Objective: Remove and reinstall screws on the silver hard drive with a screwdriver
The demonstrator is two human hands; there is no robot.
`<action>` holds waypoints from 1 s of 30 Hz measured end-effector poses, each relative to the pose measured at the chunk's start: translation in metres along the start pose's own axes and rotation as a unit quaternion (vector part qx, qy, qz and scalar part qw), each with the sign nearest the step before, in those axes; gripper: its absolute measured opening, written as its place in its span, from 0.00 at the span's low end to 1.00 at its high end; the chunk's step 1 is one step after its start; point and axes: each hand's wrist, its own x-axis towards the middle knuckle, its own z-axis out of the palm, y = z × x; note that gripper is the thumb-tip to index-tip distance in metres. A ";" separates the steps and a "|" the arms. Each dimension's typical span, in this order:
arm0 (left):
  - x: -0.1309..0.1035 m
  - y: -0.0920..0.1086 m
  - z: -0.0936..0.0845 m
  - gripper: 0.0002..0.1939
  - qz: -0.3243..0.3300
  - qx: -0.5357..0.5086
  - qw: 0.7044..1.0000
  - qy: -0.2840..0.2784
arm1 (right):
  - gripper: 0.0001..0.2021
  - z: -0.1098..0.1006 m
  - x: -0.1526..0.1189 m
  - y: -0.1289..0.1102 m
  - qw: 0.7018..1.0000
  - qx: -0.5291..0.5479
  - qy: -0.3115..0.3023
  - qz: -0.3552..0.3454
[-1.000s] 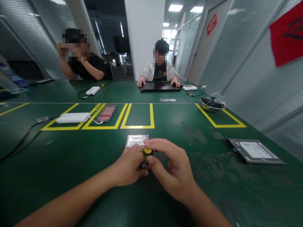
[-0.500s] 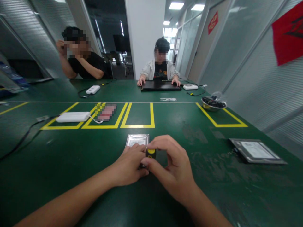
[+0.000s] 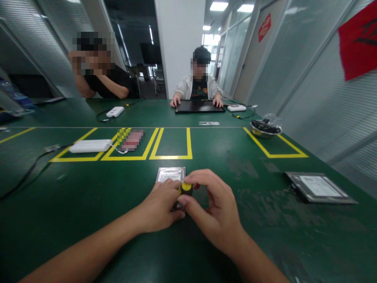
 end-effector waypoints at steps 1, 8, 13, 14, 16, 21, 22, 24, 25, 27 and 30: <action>0.000 0.000 0.000 0.10 0.001 0.001 1.000 0.003 | 0.13 0.000 0.000 0.000 1.000 0.000 0.002 0.001; -0.002 -0.002 0.003 0.09 0.006 -0.014 1.000 0.011 | 0.13 0.000 -0.003 -0.001 1.000 -0.010 0.009 0.007; -0.004 0.000 0.001 0.08 0.000 -0.027 1.000 0.008 | 0.14 -0.002 -0.003 -0.002 0.999 0.007 0.035 0.002; -0.004 0.000 0.000 0.08 0.000 -0.031 1.000 0.003 | 0.14 -0.004 -0.003 -0.003 0.999 0.005 0.048 0.000; -0.004 0.001 -0.002 0.07 -0.002 -0.037 0.999 -0.003 | 0.13 -0.007 -0.003 -0.003 0.996 -0.006 0.087 0.001; -0.003 0.000 -0.002 0.08 -0.004 -0.042 0.999 0.000 | 0.12 -0.013 -0.001 -0.001 0.977 -0.052 0.203 0.037; -0.003 0.000 -0.002 0.08 -0.004 -0.044 0.999 0.002 | 0.12 -0.013 0.000 0.000 0.973 -0.058 0.220 0.048; -0.005 0.000 -0.001 0.08 -0.004 -0.046 0.999 0.006 | 0.11 -0.014 0.001 0.002 0.966 -0.062 0.243 0.061; -0.005 0.000 -0.001 0.08 -0.003 -0.046 0.999 0.008 | 0.12 -0.014 0.001 0.003 0.965 -0.062 0.249 0.061; -0.006 0.000 0.000 0.08 -0.003 -0.046 0.999 0.010 | 0.13 -0.014 0.001 0.003 0.963 -0.073 0.254 0.057; -0.008 -0.001 0.000 0.12 -0.002 -0.045 0.999 0.012 | 0.14 -0.017 -0.001 0.003 0.960 -0.144 0.237 0.044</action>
